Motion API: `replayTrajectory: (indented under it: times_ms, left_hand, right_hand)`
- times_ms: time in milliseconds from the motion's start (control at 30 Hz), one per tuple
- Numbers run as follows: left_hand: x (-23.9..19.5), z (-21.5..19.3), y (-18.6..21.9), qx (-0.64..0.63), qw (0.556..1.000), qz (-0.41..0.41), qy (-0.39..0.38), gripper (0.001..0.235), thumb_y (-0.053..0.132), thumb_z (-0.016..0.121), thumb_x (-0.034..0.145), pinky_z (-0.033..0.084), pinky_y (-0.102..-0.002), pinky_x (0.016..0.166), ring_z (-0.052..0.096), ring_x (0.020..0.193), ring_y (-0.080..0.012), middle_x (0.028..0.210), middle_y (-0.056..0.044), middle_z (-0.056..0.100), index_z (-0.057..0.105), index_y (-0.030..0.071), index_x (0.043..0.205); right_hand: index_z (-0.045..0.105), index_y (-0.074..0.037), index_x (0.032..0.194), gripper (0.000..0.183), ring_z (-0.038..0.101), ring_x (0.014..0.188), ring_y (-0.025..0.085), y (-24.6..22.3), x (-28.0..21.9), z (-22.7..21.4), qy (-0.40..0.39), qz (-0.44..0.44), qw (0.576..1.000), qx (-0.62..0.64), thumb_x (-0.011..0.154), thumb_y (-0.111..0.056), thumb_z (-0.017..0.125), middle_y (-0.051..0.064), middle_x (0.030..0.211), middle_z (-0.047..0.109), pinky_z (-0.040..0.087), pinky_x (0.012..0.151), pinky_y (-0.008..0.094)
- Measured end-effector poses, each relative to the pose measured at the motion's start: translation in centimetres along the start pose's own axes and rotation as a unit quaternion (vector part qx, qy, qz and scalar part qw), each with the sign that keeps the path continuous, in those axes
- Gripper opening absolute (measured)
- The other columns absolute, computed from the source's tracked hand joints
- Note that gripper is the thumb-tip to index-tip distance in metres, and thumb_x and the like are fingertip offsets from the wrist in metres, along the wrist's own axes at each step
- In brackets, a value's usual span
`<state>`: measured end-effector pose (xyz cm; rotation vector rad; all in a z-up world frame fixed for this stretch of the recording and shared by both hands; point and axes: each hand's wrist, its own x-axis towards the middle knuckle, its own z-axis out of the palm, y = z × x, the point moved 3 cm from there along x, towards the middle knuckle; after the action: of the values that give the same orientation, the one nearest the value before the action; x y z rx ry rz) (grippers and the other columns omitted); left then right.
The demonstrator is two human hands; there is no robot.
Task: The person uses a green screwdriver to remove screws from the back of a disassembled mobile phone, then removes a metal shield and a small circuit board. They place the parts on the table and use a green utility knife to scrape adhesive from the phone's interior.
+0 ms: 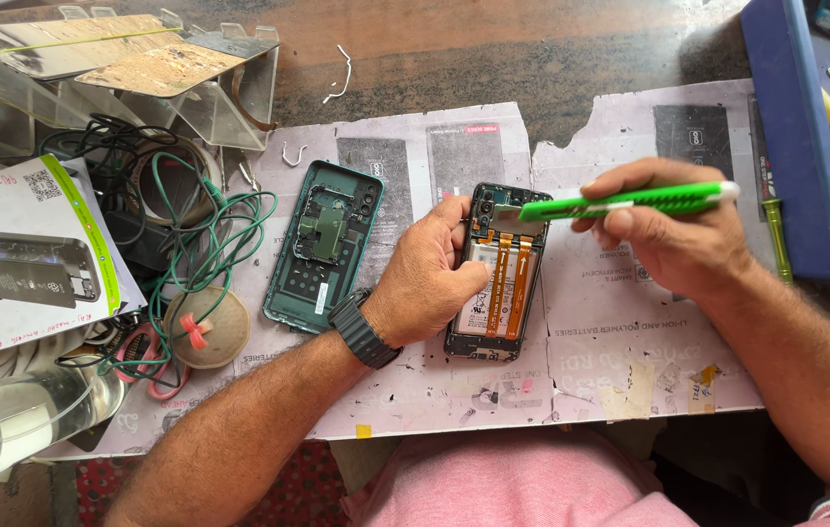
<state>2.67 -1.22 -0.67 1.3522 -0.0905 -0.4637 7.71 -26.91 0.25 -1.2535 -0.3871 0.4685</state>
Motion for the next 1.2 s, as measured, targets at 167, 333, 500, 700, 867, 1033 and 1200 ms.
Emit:
replayTrajectory:
  times_ms: [167,333,500,700,867,1033,1200]
  left_hand:
    - [0.0,-0.1,0.1,0.039,0.999,-0.009,0.004,0.049,-0.007,0.055,0.085,0.058,-0.027,0.078,0.067,0.087,-0.0104,0.098,-0.011,0.072,0.052,-0.003,0.134]
    - [0.1,0.0,0.1,0.0,1.0,0.001,-0.003,0.046,-0.006,0.056,0.087,0.059,-0.025,0.085,0.07,0.095,-0.0093,0.104,-0.009,0.073,0.05,-0.005,0.133]
    - [0.1,0.0,0.4,0.018,1.0,0.003,-0.003,0.046,-0.004,0.056,0.087,0.059,-0.025,0.084,0.071,0.093,-0.0096,0.104,-0.01,0.074,0.05,-0.004,0.133]
    - [0.0,0.0,0.8,0.053,0.998,-0.019,0.0,0.052,-0.004,0.057,0.085,0.058,-0.027,0.074,0.067,0.084,-0.0113,0.097,-0.013,0.072,0.052,-0.004,0.136]
    - [-0.3,-0.1,0.4,-0.065,0.997,0.014,-0.04,0.073,-0.007,0.049,0.079,0.058,-0.022,0.083,0.067,0.092,-0.0067,0.104,-0.005,0.072,0.039,-0.006,0.151]
    - [-0.7,-0.1,0.0,-0.002,0.998,0.055,-0.021,0.08,-0.006,0.052,0.079,0.054,-0.022,0.081,0.063,0.089,-0.0087,0.098,-0.006,0.066,0.032,-0.009,0.157]
    - [-1.2,0.1,0.6,-0.013,0.997,0.066,-0.027,0.084,-0.004,0.054,0.076,0.055,-0.023,0.081,0.063,0.089,-0.0097,0.096,-0.005,0.064,0.034,-0.009,0.158]
  right_hand:
    - [0.068,0.002,0.127,0.04,0.072,0.1,0.016,-0.4,-0.2,1.1,-0.027,-0.009,0.991,-0.134,0.096,-0.022,0.076,0.015,0.11,0.076,0.06,0.084,0.026]
    - [0.07,0.001,0.124,0.041,0.064,0.077,0.007,-0.5,-0.6,1.4,0.007,0.032,0.974,-0.222,0.092,-0.024,0.076,0.01,0.102,0.078,0.053,0.066,0.019]
    - [0.071,-0.001,0.121,0.038,0.064,0.066,0.005,-0.3,-0.8,1.4,0.004,0.029,0.96,-0.279,0.091,-0.023,0.075,0.008,0.094,0.079,0.054,0.055,0.018]
    - [0.068,0.003,0.124,0.034,0.073,0.092,0.017,-0.1,-0.9,0.8,-0.004,-0.003,0.988,-0.154,0.096,-0.016,0.072,0.018,0.105,0.076,0.06,0.075,0.026]
    - [0.067,0.008,0.123,0.025,0.073,0.091,0.027,0.5,-0.8,-0.5,0.02,-0.014,0.996,0.091,0.102,-0.006,0.07,0.029,0.102,0.073,0.06,0.083,0.034]
    - [0.067,0.009,0.123,0.022,0.071,0.085,0.025,1.1,-0.5,-1.9,0.049,-0.018,0.993,0.106,0.106,-0.005,0.069,0.028,0.101,0.073,0.059,0.082,0.033]
    - [0.067,0.009,0.121,0.021,0.069,0.082,0.024,1.5,-0.4,-2.1,0.075,0.002,0.992,0.101,0.107,-0.006,0.069,0.026,0.098,0.072,0.059,0.086,0.036]
